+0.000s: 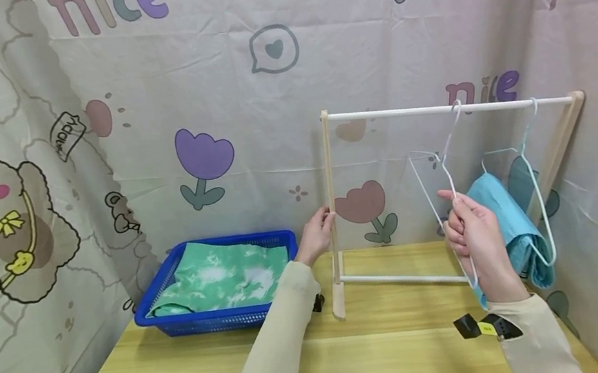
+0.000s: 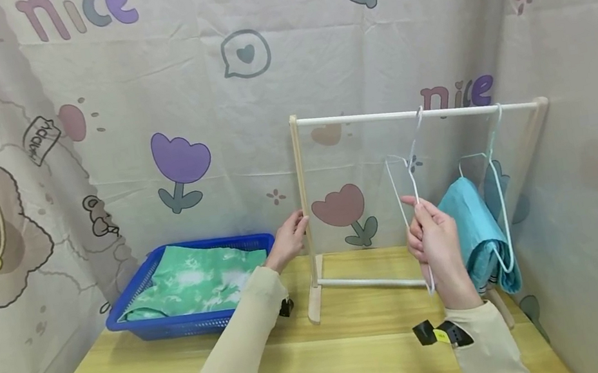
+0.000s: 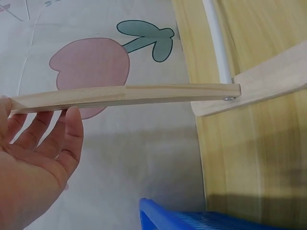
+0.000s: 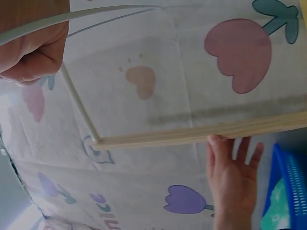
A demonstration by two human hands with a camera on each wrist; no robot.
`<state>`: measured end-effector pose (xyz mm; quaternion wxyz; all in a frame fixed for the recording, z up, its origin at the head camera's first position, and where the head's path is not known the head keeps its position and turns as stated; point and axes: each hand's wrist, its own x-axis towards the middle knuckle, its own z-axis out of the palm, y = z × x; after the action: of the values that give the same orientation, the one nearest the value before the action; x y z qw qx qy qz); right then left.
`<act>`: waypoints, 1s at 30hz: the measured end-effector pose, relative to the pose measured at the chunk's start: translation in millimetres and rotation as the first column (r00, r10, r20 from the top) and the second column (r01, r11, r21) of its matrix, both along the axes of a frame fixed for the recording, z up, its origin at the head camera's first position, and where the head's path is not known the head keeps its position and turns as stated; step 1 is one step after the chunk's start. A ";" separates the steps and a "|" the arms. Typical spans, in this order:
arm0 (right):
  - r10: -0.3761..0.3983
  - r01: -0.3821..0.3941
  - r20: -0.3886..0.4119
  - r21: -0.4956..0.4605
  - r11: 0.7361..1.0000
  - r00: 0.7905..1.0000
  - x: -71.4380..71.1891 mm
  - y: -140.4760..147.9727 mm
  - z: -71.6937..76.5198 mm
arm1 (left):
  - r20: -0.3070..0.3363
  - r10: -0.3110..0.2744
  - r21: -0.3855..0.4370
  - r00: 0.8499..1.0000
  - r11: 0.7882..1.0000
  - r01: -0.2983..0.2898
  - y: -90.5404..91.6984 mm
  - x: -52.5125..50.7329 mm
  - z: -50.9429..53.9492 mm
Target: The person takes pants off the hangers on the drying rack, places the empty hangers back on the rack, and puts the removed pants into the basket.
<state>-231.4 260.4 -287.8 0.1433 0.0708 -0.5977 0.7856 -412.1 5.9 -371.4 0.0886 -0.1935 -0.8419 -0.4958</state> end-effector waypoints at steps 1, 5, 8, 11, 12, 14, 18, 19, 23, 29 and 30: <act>0.008 -0.008 -0.002 -0.024 1.000 1.000 -0.5 0.8 2.4 | 0.000 0.002 -0.004 1.000 1.000 -0.002 0.4 -0.1 -0.5; 0.033 -0.033 -0.003 -0.086 0.996 0.999 -1.7 4.7 12.2 | 0.007 -0.004 0.002 1.000 1.000 0.004 0.9 0.8 -2.4; 0.041 -0.040 0.011 -0.089 0.995 0.999 -2.6 6.5 18.5 | 0.009 -0.003 0.010 1.000 1.000 0.003 -0.1 2.2 -3.0; 0.039 -0.038 0.009 -0.105 0.994 0.999 -5.4 6.9 23.1 | 0.007 -0.002 0.010 1.000 1.000 0.002 -1.1 3.0 -1.9; 0.033 -0.032 0.006 -0.108 0.994 0.999 -6.5 6.7 24.3 | 0.004 -0.003 0.011 1.000 1.000 0.002 -1.3 3.2 -1.1; 0.013 -0.013 0.001 -0.117 0.993 1.000 -9.2 5.9 25.5 | 0.005 -0.008 0.010 1.000 1.000 0.008 -1.6 3.4 -0.2; -0.043 0.044 0.014 -0.103 0.994 0.999 -16.3 1.1 25.2 | 0.013 -0.021 0.009 1.000 1.000 0.021 -3.5 3.0 1.7; -0.056 0.057 0.019 -0.098 0.994 0.998 -18.0 0.0 24.5 | 0.014 -0.025 0.007 1.000 1.000 0.025 -3.6 2.9 1.6; -0.072 0.075 0.044 -0.080 0.994 0.996 -24.3 -4.0 21.6 | 0.006 -0.033 0.003 0.999 0.999 0.033 -4.5 2.5 1.7; -0.069 0.071 0.069 -0.033 0.997 0.995 -30.5 -6.3 14.9 | -0.006 -0.031 -0.013 1.000 0.999 0.031 -5.2 2.0 1.4; -0.071 0.073 0.069 -0.021 0.997 0.995 -30.7 -6.5 13.6 | -0.004 -0.031 -0.015 1.000 0.999 0.031 -5.4 1.8 1.3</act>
<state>-262.1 253.9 -274.1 0.1518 0.0206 -0.5950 0.7890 -410.3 0.5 -370.1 0.0813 -0.2081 -0.8423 -0.4906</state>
